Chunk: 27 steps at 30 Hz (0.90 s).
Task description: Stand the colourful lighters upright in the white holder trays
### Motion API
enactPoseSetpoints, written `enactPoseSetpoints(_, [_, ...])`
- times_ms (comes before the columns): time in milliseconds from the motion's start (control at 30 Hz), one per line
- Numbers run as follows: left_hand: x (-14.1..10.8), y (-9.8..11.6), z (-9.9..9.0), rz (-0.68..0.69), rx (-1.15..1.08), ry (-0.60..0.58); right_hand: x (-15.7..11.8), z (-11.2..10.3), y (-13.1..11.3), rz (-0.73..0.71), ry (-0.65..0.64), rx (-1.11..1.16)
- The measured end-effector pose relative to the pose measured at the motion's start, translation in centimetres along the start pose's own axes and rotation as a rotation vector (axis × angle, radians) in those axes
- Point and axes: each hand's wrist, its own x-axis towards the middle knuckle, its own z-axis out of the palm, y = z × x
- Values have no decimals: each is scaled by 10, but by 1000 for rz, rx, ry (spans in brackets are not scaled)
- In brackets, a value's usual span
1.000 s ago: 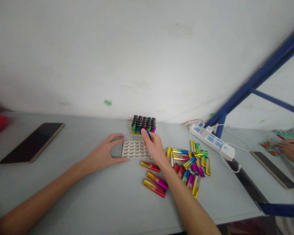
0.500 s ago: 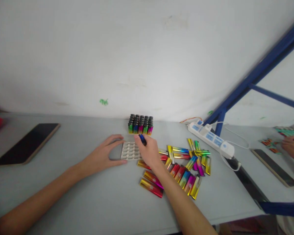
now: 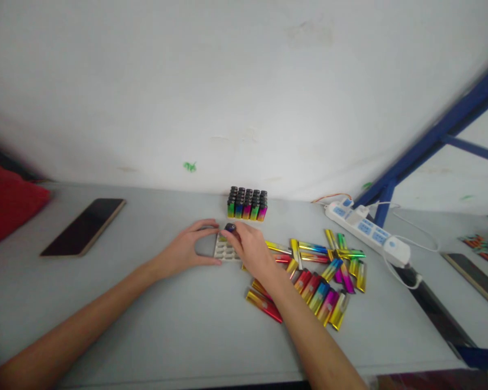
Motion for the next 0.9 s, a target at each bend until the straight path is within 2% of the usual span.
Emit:
enactPoseSetpoints(133, [1,0,2,21,-13,-10,5,9,7,-49,-41,-113])
enactPoseSetpoints(267, [2,0,5,38,-7,-9,15,15,8,-35,-99,-208])
enactPoseSetpoints(400, [3,-2,6,51,19,-4,21,9,5,-21,-155,-263])
enactPoseSetpoints(500, [4,-2,6,67,25,4,13,-15,7,-27,-120,-223])
enactPoseSetpoints(633, [4,-1,7,77,4,5,-9,-64,10,39,-45,-197])
enactPoseSetpoints(767, [3,1,6,74,7,3,-40,-100,6,107,-206,-182])
enactPoseSetpoints(900, [3,-3,6,63,25,-2,-72,-108,-2,210,-344,-193])
